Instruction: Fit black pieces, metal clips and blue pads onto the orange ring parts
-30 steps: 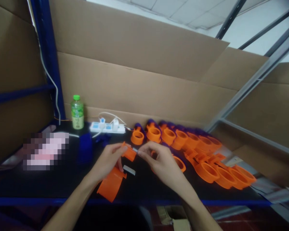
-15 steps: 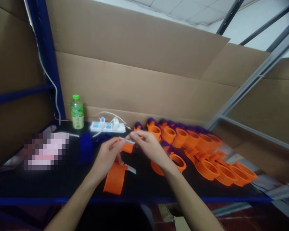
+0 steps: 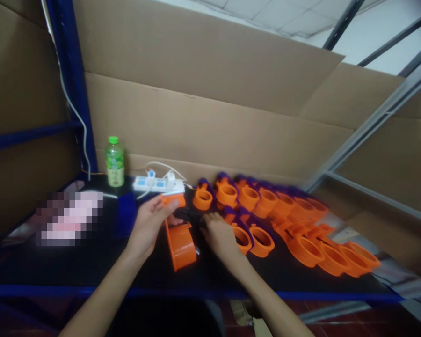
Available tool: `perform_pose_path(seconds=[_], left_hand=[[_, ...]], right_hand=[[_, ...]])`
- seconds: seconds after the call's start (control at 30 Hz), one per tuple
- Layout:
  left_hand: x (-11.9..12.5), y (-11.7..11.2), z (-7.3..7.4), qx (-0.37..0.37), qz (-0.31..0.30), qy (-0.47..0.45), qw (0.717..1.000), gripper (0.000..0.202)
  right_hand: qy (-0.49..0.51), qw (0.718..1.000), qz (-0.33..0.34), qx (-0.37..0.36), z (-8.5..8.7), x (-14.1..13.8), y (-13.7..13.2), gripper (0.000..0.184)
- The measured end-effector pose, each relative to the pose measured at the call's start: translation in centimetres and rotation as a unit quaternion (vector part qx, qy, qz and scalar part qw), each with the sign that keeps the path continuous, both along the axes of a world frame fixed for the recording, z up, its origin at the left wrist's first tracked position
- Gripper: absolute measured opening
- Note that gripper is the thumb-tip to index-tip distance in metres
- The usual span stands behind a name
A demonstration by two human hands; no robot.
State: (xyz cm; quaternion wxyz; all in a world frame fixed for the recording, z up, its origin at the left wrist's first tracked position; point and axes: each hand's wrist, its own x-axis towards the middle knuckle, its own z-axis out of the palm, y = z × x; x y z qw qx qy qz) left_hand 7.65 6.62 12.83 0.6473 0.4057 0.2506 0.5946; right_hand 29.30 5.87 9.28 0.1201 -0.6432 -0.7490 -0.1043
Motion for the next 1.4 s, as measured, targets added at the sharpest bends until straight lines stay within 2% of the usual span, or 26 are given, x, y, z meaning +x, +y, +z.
perform_pose_path(seconds=[0.07,0.13,0.27,0.33,0.43,0.5,0.63,0.73,0.8,0.9,0.97,1.03,1.1,1.17,1.27,1.4], left_hand=[[-0.1,0.1,0.0,0.000,-0.003,0.008,1.000,0.038],[-0.1,0.2,0.0,0.003,0.001,0.020,1.000,0.040],[0.1,0.2,-0.4,0.012,0.002,0.056,0.998,0.046],[0.3,0.1,-0.6,0.017,-0.009,0.071,0.997,0.049],[0.7,0.0,-0.9,0.030,-0.049,0.092,0.994,0.050],[0.9,-0.1,-0.9,0.041,-0.087,0.115,0.989,0.048],[1.1,-0.3,-0.9,0.055,-0.120,0.144,0.981,0.039],[1.4,-0.3,-0.9,0.048,-0.094,0.156,0.982,0.039],[1.4,-0.3,-0.9,0.030,-0.071,0.148,0.986,0.038],[1.1,-0.1,-0.6,-0.022,-0.019,0.069,0.997,0.037],[0.4,-0.1,-0.2,-0.050,0.023,0.001,0.998,0.037],[-0.4,0.1,0.2,-0.058,0.051,-0.034,0.996,0.036],[-1.2,0.2,0.5,-0.058,0.079,-0.050,0.994,0.036],[-1.6,0.3,0.5,-0.056,0.081,-0.068,0.993,0.037],[-1.7,0.4,0.3,-0.045,0.087,-0.091,0.991,0.038],[-1.2,0.5,0.2,-0.059,0.057,-0.088,0.993,0.044]], right_hand=[[0.024,1.000,0.004,-0.013,0.6,0.4,-0.4,0.013],[0.090,0.995,0.018,-0.032,1.7,0.9,-1.0,0.010],[0.286,0.952,0.096,-0.045,5.3,1.7,-2.7,0.016],[0.340,0.930,0.140,-0.017,7.1,1.5,-3.6,0.022],[0.309,0.930,0.192,0.055,8.7,0.3,-4.6,0.018],[0.256,0.936,0.217,0.105,8.6,-0.9,-4.9,0.018],[0.218,0.935,0.226,0.163,6.5,-3.0,-4.7,0.020],[0.237,0.930,0.212,0.184,5.3,-4.0,-4.4,0.022],[0.261,0.920,0.218,0.193,5.2,-4.5,-4.2,0.025],[0.311,0.902,0.221,0.204,5.6,-4.8,-3.3,0.025],[0.339,0.898,0.194,0.202,5.7,-5.0,-1.8,0.024],[0.315,0.919,0.171,0.161,5.4,-5.4,0.3,0.025],[0.220,0.956,0.179,0.069,4.9,-6.1,2.7,0.028],[0.117,0.973,0.200,-0.017,4.3,-7.0,4.7,0.033],[0.047,0.966,0.236,-0.095,3.5,-8.5,6.4,0.035],[0.057,0.960,0.237,-0.137,2.7,-9.9,6.8,0.022]])
